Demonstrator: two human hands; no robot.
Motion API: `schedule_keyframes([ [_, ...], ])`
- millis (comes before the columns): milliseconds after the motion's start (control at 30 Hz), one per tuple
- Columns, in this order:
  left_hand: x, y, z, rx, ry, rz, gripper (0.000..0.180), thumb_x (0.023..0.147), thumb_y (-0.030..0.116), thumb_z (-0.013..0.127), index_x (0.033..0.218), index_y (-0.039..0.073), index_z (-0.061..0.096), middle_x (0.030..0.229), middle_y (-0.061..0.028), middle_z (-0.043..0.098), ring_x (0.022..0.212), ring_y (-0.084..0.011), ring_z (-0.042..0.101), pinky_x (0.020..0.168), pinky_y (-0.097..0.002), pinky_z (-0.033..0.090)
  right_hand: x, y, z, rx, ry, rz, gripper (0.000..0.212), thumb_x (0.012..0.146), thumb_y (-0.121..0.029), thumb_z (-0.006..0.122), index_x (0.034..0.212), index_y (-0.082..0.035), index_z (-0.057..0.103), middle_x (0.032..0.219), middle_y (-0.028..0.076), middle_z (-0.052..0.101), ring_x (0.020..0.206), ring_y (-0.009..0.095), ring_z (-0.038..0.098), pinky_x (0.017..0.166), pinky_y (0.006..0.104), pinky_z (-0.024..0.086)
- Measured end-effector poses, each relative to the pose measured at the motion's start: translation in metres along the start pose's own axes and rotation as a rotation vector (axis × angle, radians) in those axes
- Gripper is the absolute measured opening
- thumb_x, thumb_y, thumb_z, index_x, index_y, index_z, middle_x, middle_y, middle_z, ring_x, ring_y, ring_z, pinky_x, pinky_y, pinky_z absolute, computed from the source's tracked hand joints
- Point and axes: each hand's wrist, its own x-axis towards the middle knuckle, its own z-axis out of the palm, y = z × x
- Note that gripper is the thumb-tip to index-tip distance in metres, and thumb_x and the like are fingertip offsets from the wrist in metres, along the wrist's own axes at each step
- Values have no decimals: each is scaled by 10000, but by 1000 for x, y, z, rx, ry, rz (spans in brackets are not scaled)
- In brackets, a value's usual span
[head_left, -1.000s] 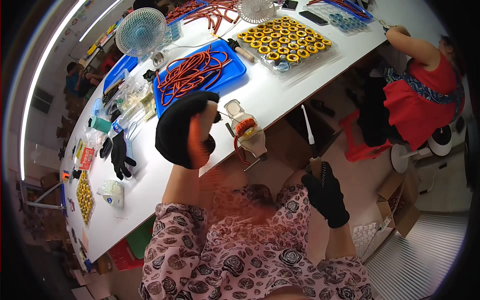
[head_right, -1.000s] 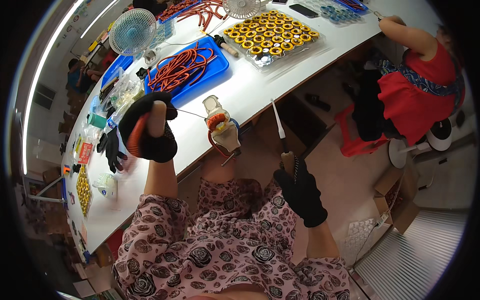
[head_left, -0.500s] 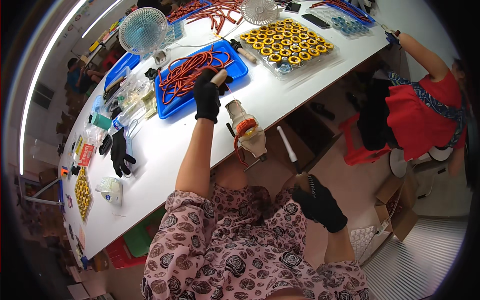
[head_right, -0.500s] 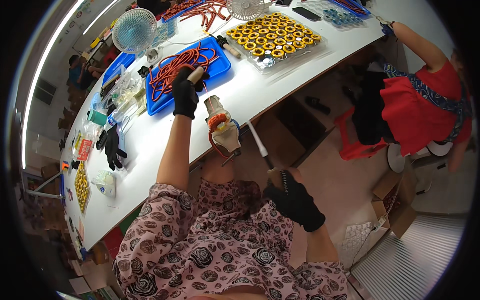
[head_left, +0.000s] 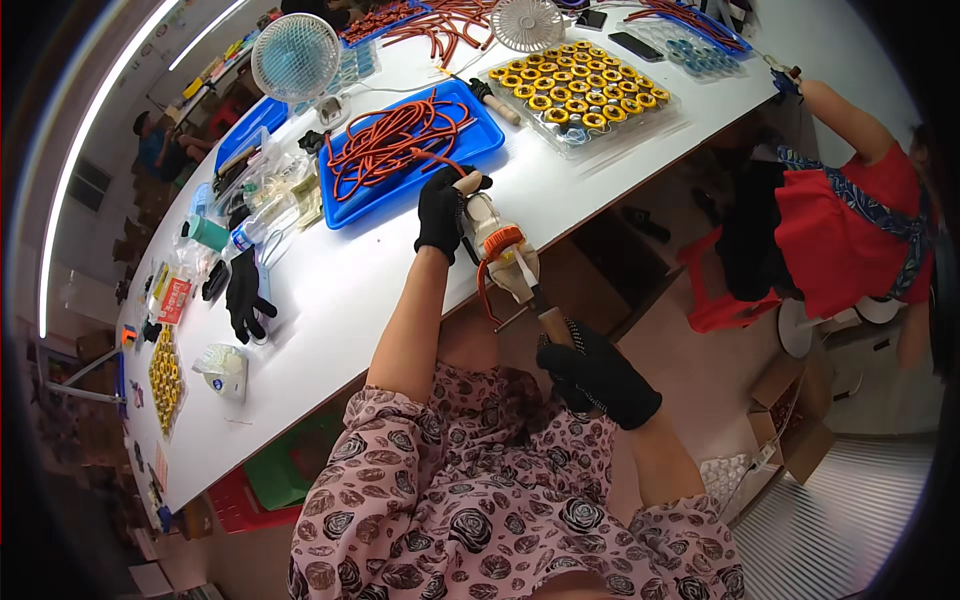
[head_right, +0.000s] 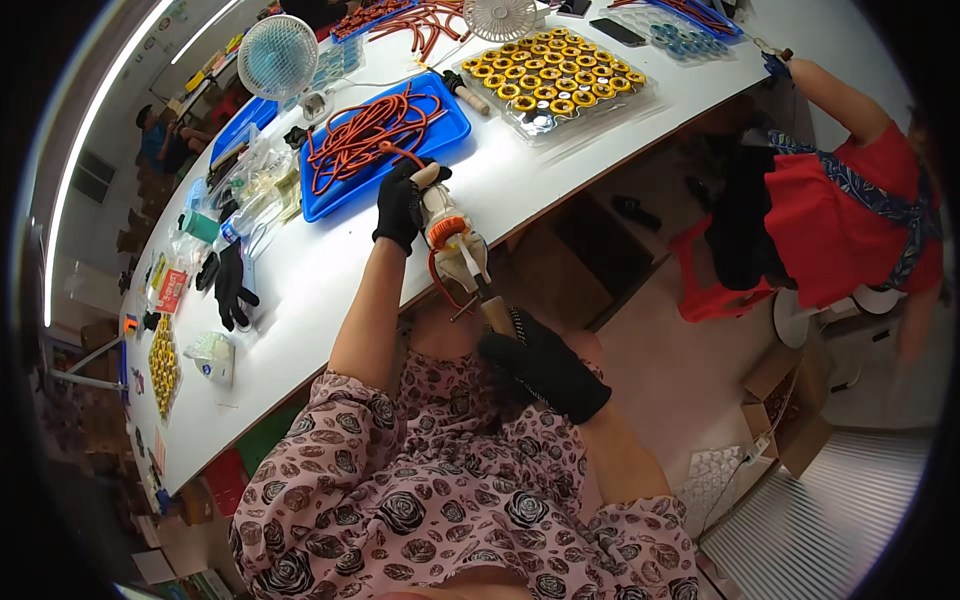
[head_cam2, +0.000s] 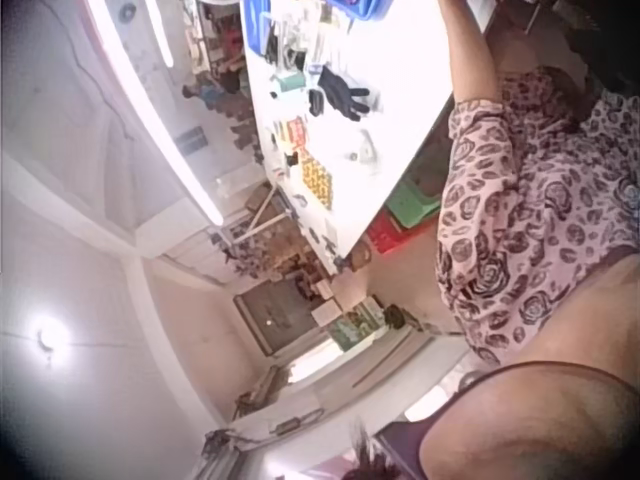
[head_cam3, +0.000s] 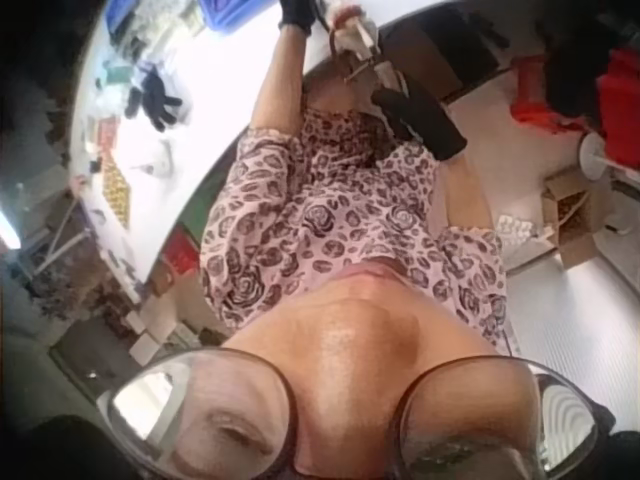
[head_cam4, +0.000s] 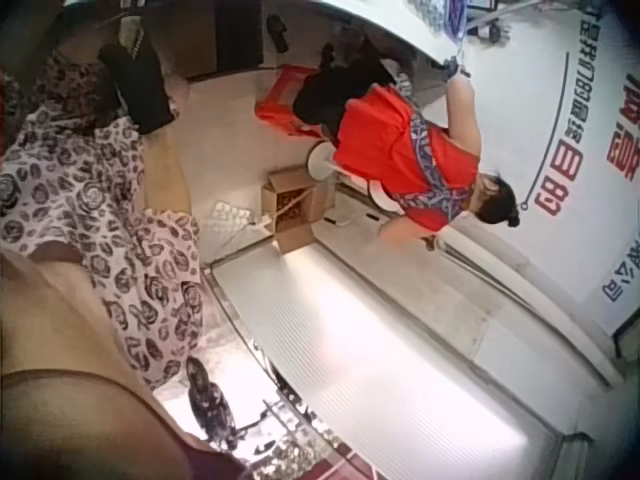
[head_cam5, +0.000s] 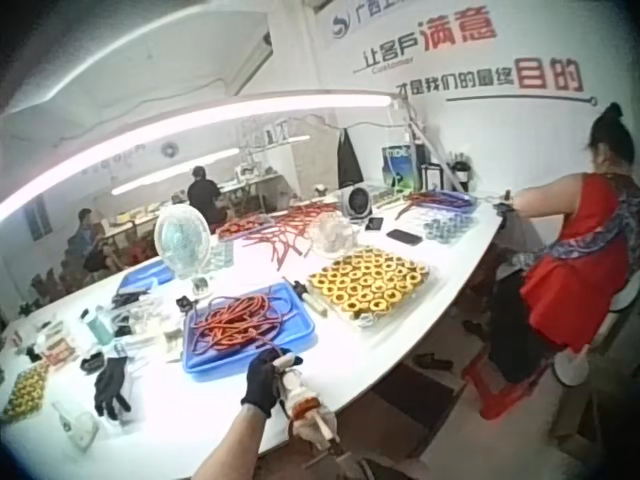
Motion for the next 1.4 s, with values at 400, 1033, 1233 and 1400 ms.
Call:
schedule_keyframes([
  [400, -140, 58, 31, 1431, -546, 1078, 502, 727, 199, 648, 1206, 128, 516, 1029, -85, 584, 729, -228, 569, 660, -330, 478, -147, 59, -27, 261, 41, 374, 248, 840, -328, 598, 857, -91, 529, 557, -25, 457, 376, 63, 396, 336, 215, 315],
  [1033, 4, 61, 17, 267, -48, 97, 175, 768, 161, 650, 869, 17, 649, 644, -59, 622, 451, -81, 500, 415, -225, 376, -22, 62, -16, -495, 267, -364, 327, 799, -191, 635, 1068, -59, 506, 752, 55, 564, 601, 142, 568, 566, 277, 469],
  [1233, -36, 118, 66, 880, -21, 1099, 190, 757, 108, 612, 941, 105, 661, 669, -40, 630, 538, -136, 592, 479, -253, 431, -10, 87, -37, -690, 395, -749, 275, 804, -176, 612, 1037, -76, 505, 658, -9, 505, 453, 50, 439, 400, 216, 356],
  [1400, -80, 125, 113, 1393, -380, 1513, 270, 763, 200, 551, 1027, 184, 603, 560, -16, 492, 448, -188, 528, 398, -335, 372, -28, 57, -35, -546, 389, -312, 321, 809, -154, 599, 1106, -50, 542, 978, 194, 572, 820, 318, 587, 708, 361, 474],
])
